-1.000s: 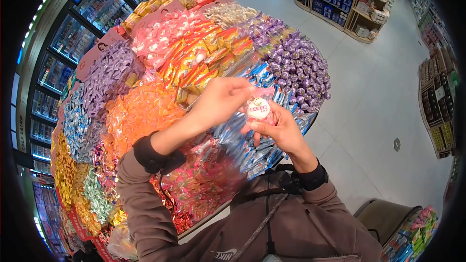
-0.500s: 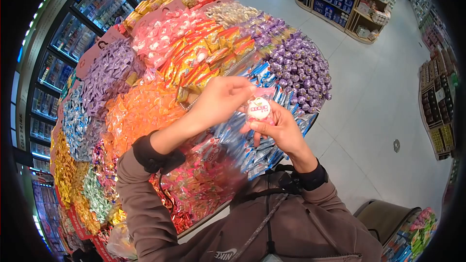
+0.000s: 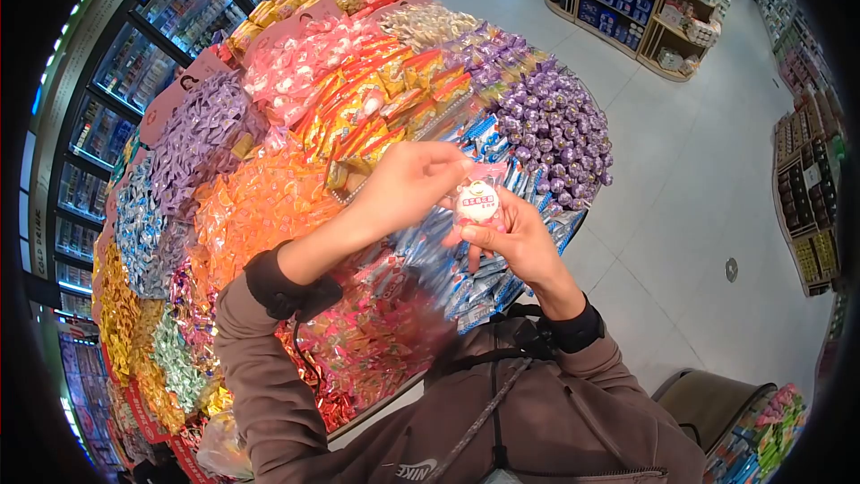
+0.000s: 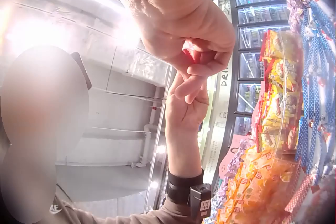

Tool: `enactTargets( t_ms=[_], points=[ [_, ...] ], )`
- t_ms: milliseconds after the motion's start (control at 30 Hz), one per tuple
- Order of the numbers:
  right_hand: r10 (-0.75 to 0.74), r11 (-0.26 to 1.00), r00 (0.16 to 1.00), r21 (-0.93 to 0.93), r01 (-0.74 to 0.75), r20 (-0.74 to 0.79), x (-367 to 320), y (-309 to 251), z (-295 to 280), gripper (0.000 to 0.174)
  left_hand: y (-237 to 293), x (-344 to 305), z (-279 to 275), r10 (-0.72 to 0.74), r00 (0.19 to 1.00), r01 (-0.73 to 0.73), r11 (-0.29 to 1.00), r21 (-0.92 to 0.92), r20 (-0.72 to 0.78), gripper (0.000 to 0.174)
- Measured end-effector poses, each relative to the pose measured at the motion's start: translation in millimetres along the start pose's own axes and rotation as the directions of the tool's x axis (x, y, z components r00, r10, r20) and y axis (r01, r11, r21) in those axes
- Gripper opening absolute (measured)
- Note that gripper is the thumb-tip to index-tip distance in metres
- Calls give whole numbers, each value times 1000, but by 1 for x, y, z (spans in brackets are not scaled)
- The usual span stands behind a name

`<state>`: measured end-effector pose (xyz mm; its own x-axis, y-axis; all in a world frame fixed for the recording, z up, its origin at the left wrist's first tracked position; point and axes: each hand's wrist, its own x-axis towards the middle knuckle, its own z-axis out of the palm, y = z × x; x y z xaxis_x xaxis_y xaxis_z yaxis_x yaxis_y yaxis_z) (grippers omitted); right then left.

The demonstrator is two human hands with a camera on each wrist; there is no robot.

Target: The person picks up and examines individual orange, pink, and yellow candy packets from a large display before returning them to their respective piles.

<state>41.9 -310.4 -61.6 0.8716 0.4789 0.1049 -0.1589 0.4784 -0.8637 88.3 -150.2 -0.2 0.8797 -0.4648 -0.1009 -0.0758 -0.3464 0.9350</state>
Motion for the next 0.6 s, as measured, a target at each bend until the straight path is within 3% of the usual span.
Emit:
enactTargets(
  t_ms=[300, 400, 433, 567, 600],
  points=[
    [5, 1000, 1000, -31, -5, -13, 2, 8, -10, 34, -3, 3, -2, 20, 998, -16, 998, -62, 60, 19],
    [21, 993, 1000, -119, -22, -12, 4, 8, -15, 29, 11, -1, -2, 94, 983, -107, 991, 77, 160, 24],
    [29, 991, 999, -128, -32, -30, 3, 7, -14, 28, 14, -1, -6, 125, 976, -177, 931, 320, 178, 31],
    [32, 996, 998, -78, -37, -62, 1, 16, -18, 27, 20, 4, -24, 106, 990, -135, 890, 436, 90, 30],
    [34, 998, 998, -51, -37, -56, 1, 17, -22, 27, 25, 9, -38, 121, 992, -123, 830, 545, 39, 30]
  ],
)
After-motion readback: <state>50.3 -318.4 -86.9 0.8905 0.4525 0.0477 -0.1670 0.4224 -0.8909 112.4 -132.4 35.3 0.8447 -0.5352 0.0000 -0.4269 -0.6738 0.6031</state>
